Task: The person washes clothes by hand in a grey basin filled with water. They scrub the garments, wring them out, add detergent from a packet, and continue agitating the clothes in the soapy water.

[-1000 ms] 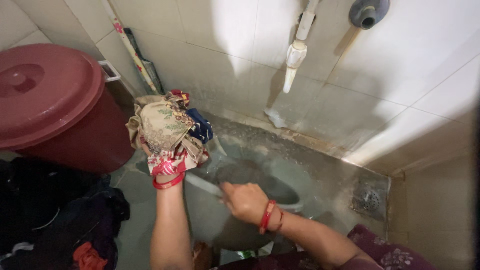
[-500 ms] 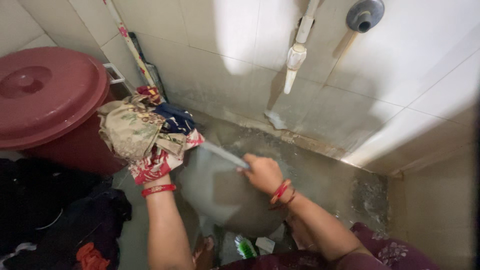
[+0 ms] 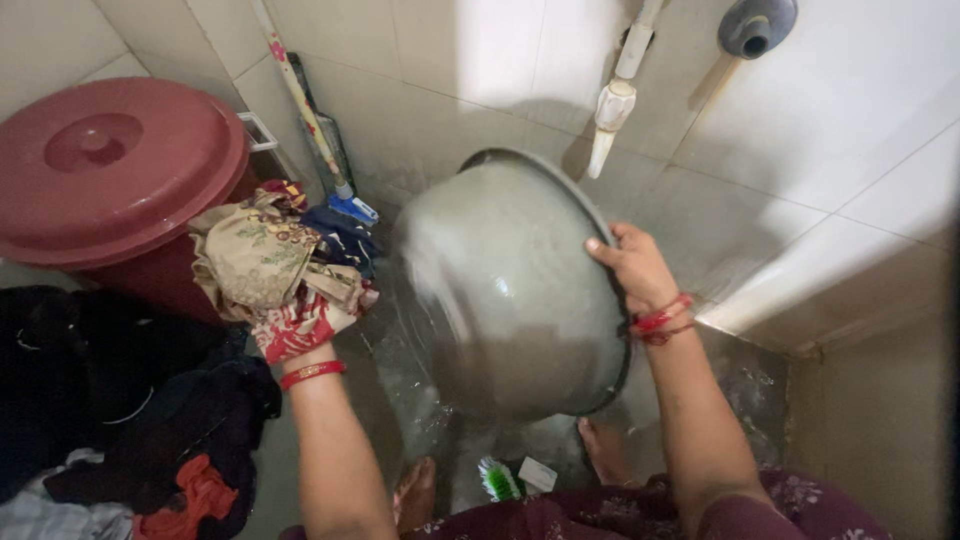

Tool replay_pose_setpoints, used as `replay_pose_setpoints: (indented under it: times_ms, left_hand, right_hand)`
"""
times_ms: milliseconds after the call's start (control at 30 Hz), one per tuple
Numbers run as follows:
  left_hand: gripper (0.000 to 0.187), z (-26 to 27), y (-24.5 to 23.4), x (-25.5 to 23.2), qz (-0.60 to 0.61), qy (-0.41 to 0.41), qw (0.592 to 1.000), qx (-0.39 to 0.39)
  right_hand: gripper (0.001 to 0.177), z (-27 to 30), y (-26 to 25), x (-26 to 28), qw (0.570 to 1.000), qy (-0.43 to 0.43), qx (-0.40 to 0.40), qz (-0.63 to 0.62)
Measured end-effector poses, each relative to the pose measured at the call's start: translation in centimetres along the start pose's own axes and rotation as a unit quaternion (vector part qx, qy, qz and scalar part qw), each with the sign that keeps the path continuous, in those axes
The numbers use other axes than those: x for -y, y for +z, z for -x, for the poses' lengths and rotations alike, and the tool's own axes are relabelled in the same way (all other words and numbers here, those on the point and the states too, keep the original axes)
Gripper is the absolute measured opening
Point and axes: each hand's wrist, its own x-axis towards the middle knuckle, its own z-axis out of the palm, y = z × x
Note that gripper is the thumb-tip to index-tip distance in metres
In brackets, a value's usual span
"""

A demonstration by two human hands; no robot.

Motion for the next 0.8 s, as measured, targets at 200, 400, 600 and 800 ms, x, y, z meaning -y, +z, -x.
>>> replay_pose_setpoints:
  times_ms: [200,400,600,800]
  left_hand:
    - [0.076,-0.4,0.4,0.3,0.002,-0.004,1.0,-0.001]
    - [0.077,0.5,-0.5,1.5,0.0,-0.019,1.0,-0.01]
    - [0.077,1.3,-1.4,3.8,-0.001,-0.049,0.999,-0.016]
    - [0.078,2.8,-1.9,6.3,-0.008,-0.08,0.997,-0.015]
  right_hand:
    - [0.024,0.7,-0.8,1.6,0.999,-0.02,-0.001,-0.031]
    - [0.045,3.6,4.6,-1.7,0.864,-0.183,-0.071,0.463]
    - [0.023,12.2,15.0,-15.0,0.702,-0.249,0.142,0.652]
    - [0.045,12.5,14.5,-27.1,0.665,-0.181,0.292,0.663]
